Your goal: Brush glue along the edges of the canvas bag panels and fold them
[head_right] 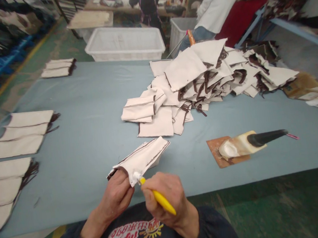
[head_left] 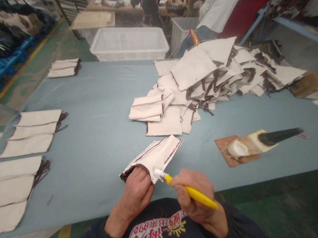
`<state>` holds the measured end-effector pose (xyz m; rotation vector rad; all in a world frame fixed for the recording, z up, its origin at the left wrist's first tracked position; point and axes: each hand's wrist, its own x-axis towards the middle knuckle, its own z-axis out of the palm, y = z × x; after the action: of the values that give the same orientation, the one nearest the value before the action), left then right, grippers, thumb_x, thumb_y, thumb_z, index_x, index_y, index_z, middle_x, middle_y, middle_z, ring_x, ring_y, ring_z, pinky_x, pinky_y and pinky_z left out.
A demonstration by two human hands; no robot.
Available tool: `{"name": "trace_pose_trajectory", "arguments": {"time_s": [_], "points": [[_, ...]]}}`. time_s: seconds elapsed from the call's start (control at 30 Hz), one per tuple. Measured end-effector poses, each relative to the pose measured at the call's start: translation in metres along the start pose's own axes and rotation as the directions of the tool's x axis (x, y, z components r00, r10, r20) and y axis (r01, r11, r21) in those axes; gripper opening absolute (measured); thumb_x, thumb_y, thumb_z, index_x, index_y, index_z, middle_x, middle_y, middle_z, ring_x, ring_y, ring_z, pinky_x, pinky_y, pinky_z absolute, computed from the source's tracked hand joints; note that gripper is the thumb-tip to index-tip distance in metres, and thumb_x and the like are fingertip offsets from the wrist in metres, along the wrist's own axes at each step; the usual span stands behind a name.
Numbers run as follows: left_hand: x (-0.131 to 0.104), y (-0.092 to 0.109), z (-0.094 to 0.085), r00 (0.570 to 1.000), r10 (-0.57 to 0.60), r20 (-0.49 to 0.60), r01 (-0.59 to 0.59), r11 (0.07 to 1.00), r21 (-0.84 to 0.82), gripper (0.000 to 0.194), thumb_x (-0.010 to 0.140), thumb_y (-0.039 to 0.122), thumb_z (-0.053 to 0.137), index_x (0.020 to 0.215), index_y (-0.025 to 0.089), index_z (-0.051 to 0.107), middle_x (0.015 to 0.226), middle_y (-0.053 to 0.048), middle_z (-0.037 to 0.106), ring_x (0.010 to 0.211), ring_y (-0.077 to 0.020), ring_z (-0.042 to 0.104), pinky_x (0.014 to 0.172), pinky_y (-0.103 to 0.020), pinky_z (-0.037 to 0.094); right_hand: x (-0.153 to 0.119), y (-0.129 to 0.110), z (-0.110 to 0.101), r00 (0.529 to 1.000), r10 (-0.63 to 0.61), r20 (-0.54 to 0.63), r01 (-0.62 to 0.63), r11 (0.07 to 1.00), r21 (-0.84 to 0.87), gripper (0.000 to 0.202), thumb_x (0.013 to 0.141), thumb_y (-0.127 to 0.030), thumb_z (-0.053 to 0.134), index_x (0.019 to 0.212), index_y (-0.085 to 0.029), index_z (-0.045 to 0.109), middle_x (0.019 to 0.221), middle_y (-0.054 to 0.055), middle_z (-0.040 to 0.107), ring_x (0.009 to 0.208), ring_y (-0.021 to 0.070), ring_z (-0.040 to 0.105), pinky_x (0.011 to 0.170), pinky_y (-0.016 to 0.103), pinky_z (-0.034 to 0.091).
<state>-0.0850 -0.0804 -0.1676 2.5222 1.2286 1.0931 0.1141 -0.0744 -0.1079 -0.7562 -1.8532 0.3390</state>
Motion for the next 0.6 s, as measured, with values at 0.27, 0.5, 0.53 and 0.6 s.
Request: {"name": "trace_pose_trajectory", "arguments": {"time_s": [0.27,0.5,0.53,0.6], "points": [[-0.003,0.007,-0.001,0.999,-0.018,0.030,0.019,1.000,-0.016,0.021,0.093,0.004,0.045,0.088,0.018,0.061,0.085,-0.010,0.067,0.082,-0.0234,0.058,0.075,-0.036,0.048,0.000,-0.005,-0.008,1.000,0.004,0.024,-0.004,1.000,0.010,0.021,0.102,-0.018,0.045,0.089,-0.022,0.060,0.067,-0.002,0.068,0.053,0.0121,0.060,0.055,0.024,0.049],[-0.009,0.015,0.003,0.985,-0.169,0.021,0.171,0.979,-0.107,0.024,0.092,0.007,0.045,0.084,0.018,0.064,0.081,-0.008,0.067,0.078,-0.0219,0.060,0.074,-0.034,0.050,-0.016,0.001,-0.012,0.943,0.326,-0.066,-0.312,0.935,0.169,0.028,0.104,-0.029,0.044,0.086,-0.021,0.062,0.057,-0.004,0.059,0.044,0.0111,0.054,0.045,0.022,0.044],[-0.007,0.016,0.003,0.970,-0.241,0.012,0.240,0.960,-0.145,0.026,0.092,0.007,0.044,0.086,0.018,0.066,0.081,-0.007,0.068,0.078,-0.0213,0.061,0.076,-0.034,0.051,-0.017,0.004,-0.015,0.908,0.405,-0.112,-0.379,0.904,0.196,0.029,0.105,-0.031,0.044,0.085,-0.020,0.063,0.053,-0.005,0.055,0.041,0.0109,0.051,0.042,0.022,0.042],[-0.002,0.014,-0.002,0.912,-0.409,0.007,0.398,0.884,-0.244,0.028,0.091,0.010,0.043,0.092,0.018,0.070,0.085,-0.006,0.071,0.081,-0.0207,0.064,0.083,-0.034,0.053,-0.018,0.011,-0.024,0.847,0.498,-0.186,-0.452,0.859,0.241,0.032,0.104,-0.037,0.048,0.083,-0.019,0.064,0.048,-0.006,0.050,0.039,0.0106,0.048,0.039,0.020,0.040]]}}
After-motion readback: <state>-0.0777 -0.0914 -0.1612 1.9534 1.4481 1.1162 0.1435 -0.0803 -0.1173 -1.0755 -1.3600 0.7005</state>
